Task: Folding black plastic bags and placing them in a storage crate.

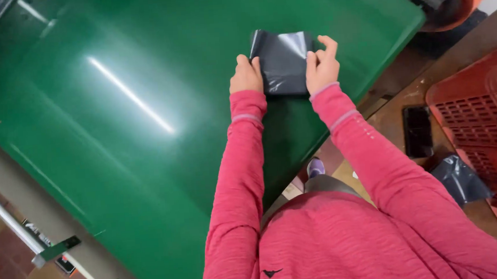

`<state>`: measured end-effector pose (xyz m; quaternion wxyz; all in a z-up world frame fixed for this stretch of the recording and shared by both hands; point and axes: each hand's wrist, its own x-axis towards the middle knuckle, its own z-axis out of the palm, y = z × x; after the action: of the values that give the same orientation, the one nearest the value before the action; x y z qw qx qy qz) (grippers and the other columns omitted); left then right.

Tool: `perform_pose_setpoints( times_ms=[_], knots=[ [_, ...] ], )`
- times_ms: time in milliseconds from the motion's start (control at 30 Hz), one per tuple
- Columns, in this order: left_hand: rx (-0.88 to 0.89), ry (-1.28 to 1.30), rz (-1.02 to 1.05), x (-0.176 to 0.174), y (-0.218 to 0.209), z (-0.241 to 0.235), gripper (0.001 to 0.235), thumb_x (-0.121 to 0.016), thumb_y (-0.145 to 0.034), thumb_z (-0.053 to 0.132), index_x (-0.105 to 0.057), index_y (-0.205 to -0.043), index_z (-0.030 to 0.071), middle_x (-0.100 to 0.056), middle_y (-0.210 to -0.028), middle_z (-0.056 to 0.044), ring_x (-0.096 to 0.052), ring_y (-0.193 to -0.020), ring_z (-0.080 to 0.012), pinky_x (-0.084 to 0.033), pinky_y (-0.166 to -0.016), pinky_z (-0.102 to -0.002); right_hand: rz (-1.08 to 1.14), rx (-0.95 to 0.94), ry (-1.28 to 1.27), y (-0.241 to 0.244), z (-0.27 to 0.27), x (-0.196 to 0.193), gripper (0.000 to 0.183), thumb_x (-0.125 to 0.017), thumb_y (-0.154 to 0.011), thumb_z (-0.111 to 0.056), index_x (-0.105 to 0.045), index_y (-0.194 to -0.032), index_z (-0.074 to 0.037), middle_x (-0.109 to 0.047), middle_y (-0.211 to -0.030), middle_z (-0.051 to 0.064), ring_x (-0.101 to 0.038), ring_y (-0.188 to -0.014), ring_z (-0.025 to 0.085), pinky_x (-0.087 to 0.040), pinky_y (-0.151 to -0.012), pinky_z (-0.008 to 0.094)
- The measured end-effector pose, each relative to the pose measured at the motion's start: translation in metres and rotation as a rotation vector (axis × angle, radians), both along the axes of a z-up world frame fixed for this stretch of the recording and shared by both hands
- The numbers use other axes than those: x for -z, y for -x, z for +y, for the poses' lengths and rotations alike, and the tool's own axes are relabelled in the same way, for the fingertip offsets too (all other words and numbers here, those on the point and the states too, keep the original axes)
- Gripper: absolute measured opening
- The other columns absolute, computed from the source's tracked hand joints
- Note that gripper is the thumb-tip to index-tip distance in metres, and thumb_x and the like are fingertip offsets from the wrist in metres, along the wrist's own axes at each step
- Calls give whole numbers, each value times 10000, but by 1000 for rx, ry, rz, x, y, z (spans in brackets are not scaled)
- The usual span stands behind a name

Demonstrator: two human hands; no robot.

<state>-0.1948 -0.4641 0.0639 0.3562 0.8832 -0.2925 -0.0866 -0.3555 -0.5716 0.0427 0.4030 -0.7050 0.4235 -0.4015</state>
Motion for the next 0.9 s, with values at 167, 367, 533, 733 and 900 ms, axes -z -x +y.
perform_pose_setpoints(
  times_ms=[167, 367, 533, 733, 900],
  knots=[
    [-16, -96, -18, 35, 2, -15, 347, -509, -1040, 433, -437, -1032, 94, -711, -936, -225, -644, -824, -526, -504, -680, -615, 175, -13, 51, 4, -20, 22, 452, -680, -1033, -176, -452, -1394, -28, -597, -736, 52, -627, -684, 253, -511, -694, 403],
    [-2, -81, 23, 22, 12, -11, 318, -527, -1034, 420, -467, -1036, 107, -710, -877, -240, -639, -807, -532, -496, -662, -609, 268, -46, 1, 7, -16, 20, 584, -772, -963, -256, -436, -1385, -34, -608, -810, 65, -643, -730, 260, -529, -710, 419],
    [112, 147, -15, 22, 27, -8, 286, -536, -1025, 402, -497, -1030, 118, -697, -845, -242, -647, -774, -524, -501, -632, -592, 103, 38, -56, 17, -18, 47, 556, -784, -968, -227, -467, -1392, -60, -631, -867, 52, -655, -772, 223, -562, -758, 377],
    [12, -124, -125, 47, 18, -20, 329, -585, -1036, 403, -536, -1031, 77, -689, -921, -191, -638, -878, -466, -503, -710, -574, 122, 40, -28, 12, -8, 38, 690, -802, -867, -178, -431, -1439, -69, -620, -926, 119, -653, -769, 269, -568, -746, 386],
    [-82, -325, -237, 20, 19, -37, 608, -715, -837, 577, -561, -1085, 43, -622, -1098, -140, -583, -1044, -380, -534, -757, -520, 403, -21, 167, 8, -10, 23, 700, -795, -900, -186, -421, -1476, -48, -597, -1322, 220, -657, -948, 415, -544, -796, 486]
  ],
)
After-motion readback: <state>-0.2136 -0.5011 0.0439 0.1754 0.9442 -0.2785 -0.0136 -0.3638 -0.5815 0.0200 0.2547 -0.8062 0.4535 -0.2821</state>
